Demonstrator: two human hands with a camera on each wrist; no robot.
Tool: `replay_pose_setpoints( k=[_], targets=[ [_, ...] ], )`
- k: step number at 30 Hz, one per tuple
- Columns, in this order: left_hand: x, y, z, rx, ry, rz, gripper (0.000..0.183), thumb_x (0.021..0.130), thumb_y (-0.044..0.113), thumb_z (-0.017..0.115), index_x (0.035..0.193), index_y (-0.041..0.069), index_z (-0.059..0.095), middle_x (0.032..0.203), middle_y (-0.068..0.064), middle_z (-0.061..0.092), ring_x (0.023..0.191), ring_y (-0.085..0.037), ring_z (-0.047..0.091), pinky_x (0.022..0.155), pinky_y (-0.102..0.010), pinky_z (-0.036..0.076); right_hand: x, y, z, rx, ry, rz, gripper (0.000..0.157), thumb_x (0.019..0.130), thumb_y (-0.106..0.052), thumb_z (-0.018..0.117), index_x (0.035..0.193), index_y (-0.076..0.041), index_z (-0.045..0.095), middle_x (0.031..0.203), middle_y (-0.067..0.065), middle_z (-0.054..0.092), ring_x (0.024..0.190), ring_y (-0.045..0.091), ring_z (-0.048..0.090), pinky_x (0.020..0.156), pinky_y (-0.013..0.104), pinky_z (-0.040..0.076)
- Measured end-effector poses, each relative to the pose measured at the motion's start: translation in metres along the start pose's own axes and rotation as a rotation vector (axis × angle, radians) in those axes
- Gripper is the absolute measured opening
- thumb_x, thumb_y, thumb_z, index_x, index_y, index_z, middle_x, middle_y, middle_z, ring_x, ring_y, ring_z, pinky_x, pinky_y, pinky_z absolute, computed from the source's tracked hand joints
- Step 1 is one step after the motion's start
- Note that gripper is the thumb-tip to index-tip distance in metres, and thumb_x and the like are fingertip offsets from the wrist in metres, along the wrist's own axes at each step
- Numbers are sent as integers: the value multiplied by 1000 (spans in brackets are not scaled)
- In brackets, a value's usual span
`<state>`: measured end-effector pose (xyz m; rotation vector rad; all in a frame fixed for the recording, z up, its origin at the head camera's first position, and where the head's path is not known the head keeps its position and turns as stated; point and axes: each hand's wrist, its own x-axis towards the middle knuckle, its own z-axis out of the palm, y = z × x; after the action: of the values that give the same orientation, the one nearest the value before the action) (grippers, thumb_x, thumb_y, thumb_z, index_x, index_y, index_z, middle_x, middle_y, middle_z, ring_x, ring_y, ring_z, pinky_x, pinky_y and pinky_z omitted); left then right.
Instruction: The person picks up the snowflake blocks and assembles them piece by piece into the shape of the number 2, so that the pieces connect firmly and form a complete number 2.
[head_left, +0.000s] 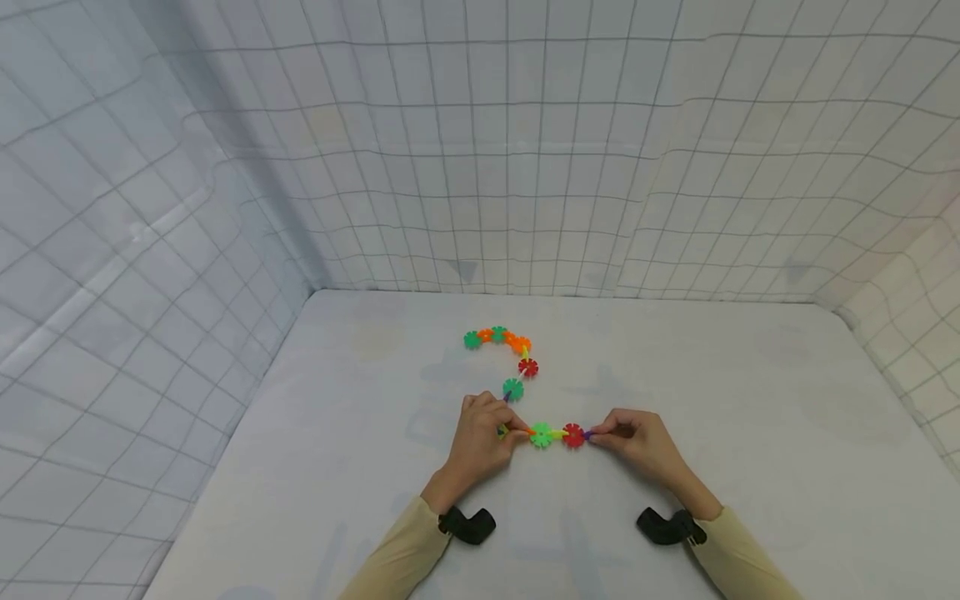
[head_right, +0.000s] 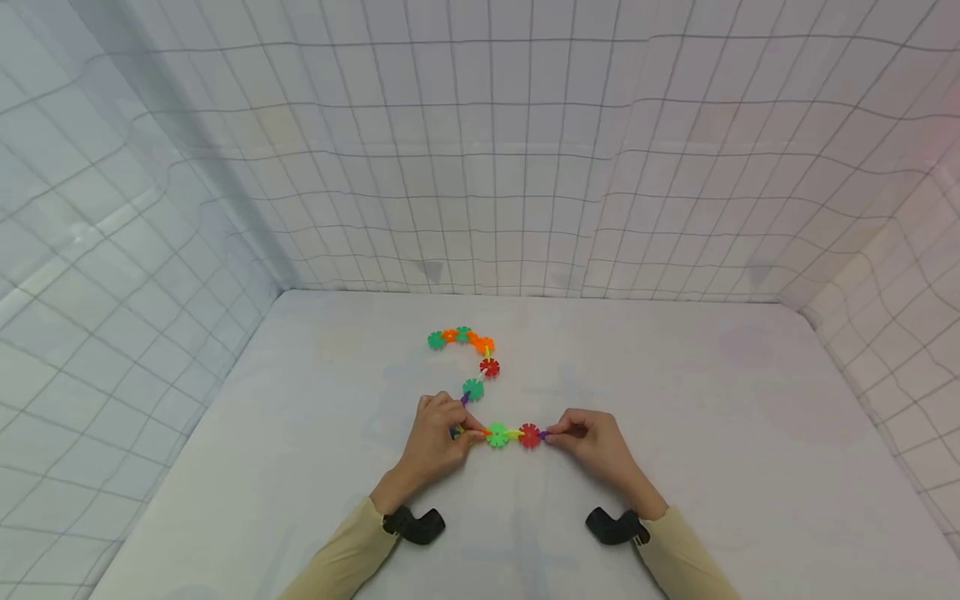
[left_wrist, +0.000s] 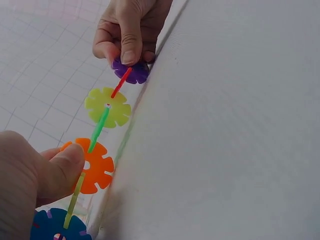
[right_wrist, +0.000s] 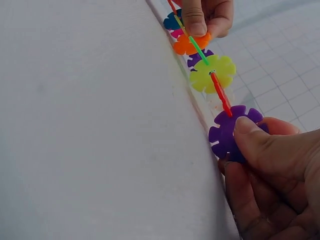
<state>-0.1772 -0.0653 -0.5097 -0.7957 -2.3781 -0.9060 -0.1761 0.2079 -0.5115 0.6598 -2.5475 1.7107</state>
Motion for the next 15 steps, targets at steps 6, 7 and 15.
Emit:
replay_pose_setpoints(
  k=[6, 7, 15],
  targets=[
    [-2, 2, 0, -5, 1, -17, 16, 68, 14, 86, 68, 17, 71, 64, 10, 59, 65, -10, 44, 69, -33, 32, -1, 1, 4, -9, 23, -37, 18, 75, 1, 77, 70, -11, 66, 79, -1, 71, 72, 11, 66, 63, 20, 51],
    [-1, 3, 0, -7, 4, -16, 16, 68, 14, 86, 68, 17, 71, 64, 10, 59, 66, -10, 44, 69, -33, 32, -1, 1, 5, -14, 30, -43, 18, 75, 2, 77, 70, -11, 65, 79, 0, 71, 72, 11, 66, 62, 19, 51],
    [0, 2, 3, 0, 39, 7, 16, 67, 16, 87, 67, 17, 70, 64, 9, 59, 65, -10, 44, 69, -33, 32, -1, -26, 4, -33, 41, -27, 15, 75, 10, 74, 71, -1, 65, 78, 8, 70, 70, 19, 66, 61, 20, 50]
  ],
)
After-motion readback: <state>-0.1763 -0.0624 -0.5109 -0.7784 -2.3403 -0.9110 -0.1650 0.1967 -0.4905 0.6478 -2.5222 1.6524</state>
